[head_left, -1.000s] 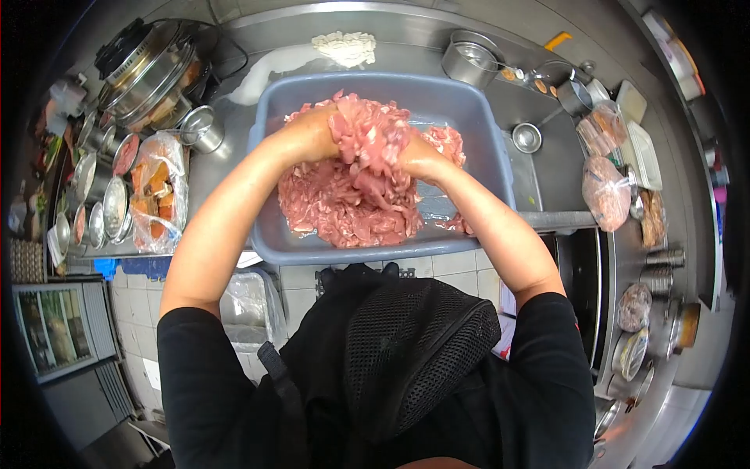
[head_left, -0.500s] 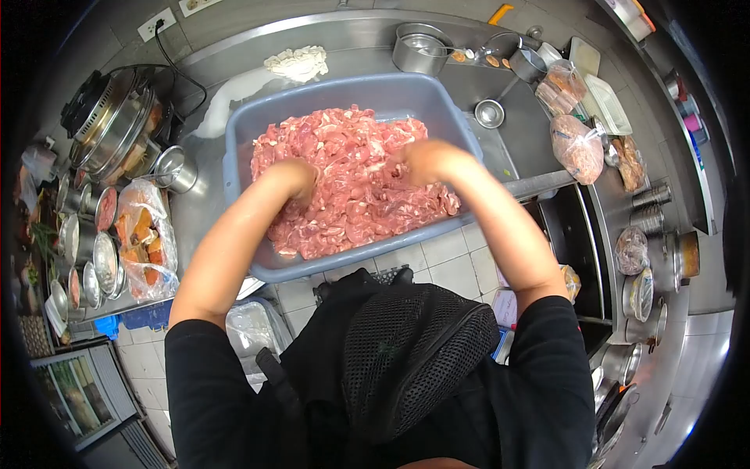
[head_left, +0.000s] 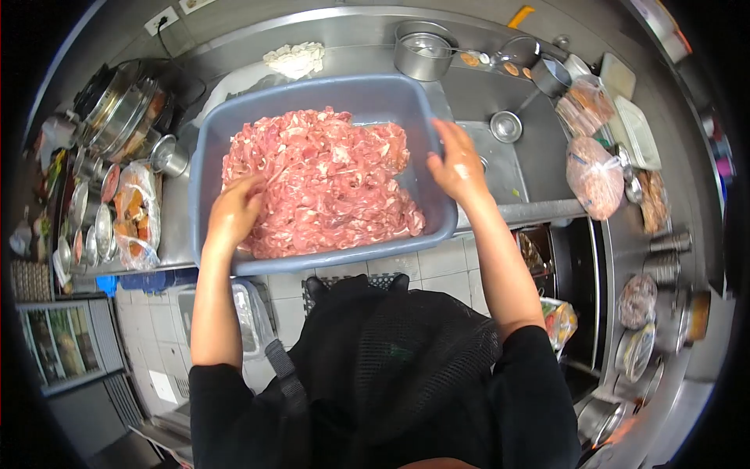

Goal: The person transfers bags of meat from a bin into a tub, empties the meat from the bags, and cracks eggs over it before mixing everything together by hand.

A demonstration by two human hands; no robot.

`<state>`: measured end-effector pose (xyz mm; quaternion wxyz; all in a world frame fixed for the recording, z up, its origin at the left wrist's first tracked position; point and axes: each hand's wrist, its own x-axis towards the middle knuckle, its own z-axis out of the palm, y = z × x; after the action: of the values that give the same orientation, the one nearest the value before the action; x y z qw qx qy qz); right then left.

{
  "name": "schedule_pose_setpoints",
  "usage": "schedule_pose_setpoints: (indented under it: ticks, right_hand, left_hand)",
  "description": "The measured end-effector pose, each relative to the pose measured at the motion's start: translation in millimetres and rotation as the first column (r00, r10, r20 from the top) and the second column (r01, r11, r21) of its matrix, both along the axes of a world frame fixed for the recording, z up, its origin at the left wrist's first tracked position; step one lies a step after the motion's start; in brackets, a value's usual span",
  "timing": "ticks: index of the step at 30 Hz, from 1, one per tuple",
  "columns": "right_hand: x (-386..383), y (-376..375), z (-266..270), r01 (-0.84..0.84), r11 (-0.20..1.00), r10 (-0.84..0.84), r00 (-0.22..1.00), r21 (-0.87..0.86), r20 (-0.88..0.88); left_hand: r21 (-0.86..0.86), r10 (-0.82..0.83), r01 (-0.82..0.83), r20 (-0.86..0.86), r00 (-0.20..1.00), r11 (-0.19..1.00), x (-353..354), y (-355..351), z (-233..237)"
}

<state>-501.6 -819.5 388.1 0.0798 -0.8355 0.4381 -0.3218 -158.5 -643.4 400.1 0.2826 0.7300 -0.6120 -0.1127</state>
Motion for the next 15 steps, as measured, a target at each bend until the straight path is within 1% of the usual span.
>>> schedule_pose_setpoints:
  ticks: [1, 2, 3, 4, 5, 6, 8, 9, 10, 12, 13, 14, 15]
  right_hand:
    - [-12, -9, -12, 0.056, 0.994, -0.057, 0.998, 0.098, 0.002]
    - [-17, -18, -23, 0.038, 0.994, -0.039, 0.999, 0.107, 0.007]
    - [-19, -23, -30, -0.133, 0.818, -0.056, 0.95, 0.559, 0.308]
    - [-20, -24, -35, -0.394, 0.451, -0.221, 0.82, 0.801, 0.528]
    - [-8, -17, -45, -0.42, 0.498, -0.311, 0.73, 0.759, 0.608]
    - [-4, -14, -45, -0.419, 0.492, -0.313, 0.733, 0.763, 0.604]
    - [0, -12, -42, -0.442, 0.507, -0.338, 0.688, 0.74, 0.642]
    - [3, -11, -45, -0.459, 0.506, -0.353, 0.662, 0.731, 0.661]
    - [5, -10, -48, -0.463, 0.497, -0.357, 0.662, 0.734, 0.659]
    - [12, -12, -52, -0.436, 0.552, -0.319, 0.677, 0.71, 0.664]
    - [13, -13, -55, -0.416, 0.601, -0.281, 0.689, 0.682, 0.668]
    - [15, -15, -57, -0.408, 0.599, -0.297, 0.686, 0.689, 0.665]
    - [17, -19, -60, -0.397, 0.609, -0.25, 0.726, 0.687, 0.64]
  left_hand:
    - [0.019, 0.13, -0.13, 0.016, 0.991, 0.991, -1, 13, -2]
    - [0.039, 0.251, -0.253, 0.037, 0.967, 0.967, -3, 27, -4]
    - [0.051, 0.261, -0.263, 0.045, 0.964, 0.963, -6, 42, -7]
    - [-0.007, 0.356, -0.357, 0.104, 0.929, 0.934, -9, 54, -12]
    - [-0.074, 0.447, -0.441, 0.154, 0.881, 0.895, -12, 62, -18]
    - [-0.216, 0.498, -0.473, 0.076, 0.864, 0.854, -17, 66, -23]
    - [-0.267, 0.612, -0.584, 0.029, 0.79, 0.767, -19, 70, -28]
    - [-0.247, 0.614, -0.589, 0.032, 0.789, 0.769, -18, 70, -27]
    - [-0.242, 0.616, -0.591, 0.04, 0.786, 0.77, -16, 70, -25]
    - [-0.134, 0.575, -0.559, 0.213, 0.79, 0.818, -8, 65, -23]
    - [-0.141, 0.545, -0.527, 0.238, 0.804, 0.838, -4, 63, -24]
    - [-0.131, 0.533, -0.517, 0.243, 0.811, 0.846, -1, 63, -26]
    - [-0.076, 0.536, -0.538, 0.278, 0.797, 0.839, 1, 63, -26]
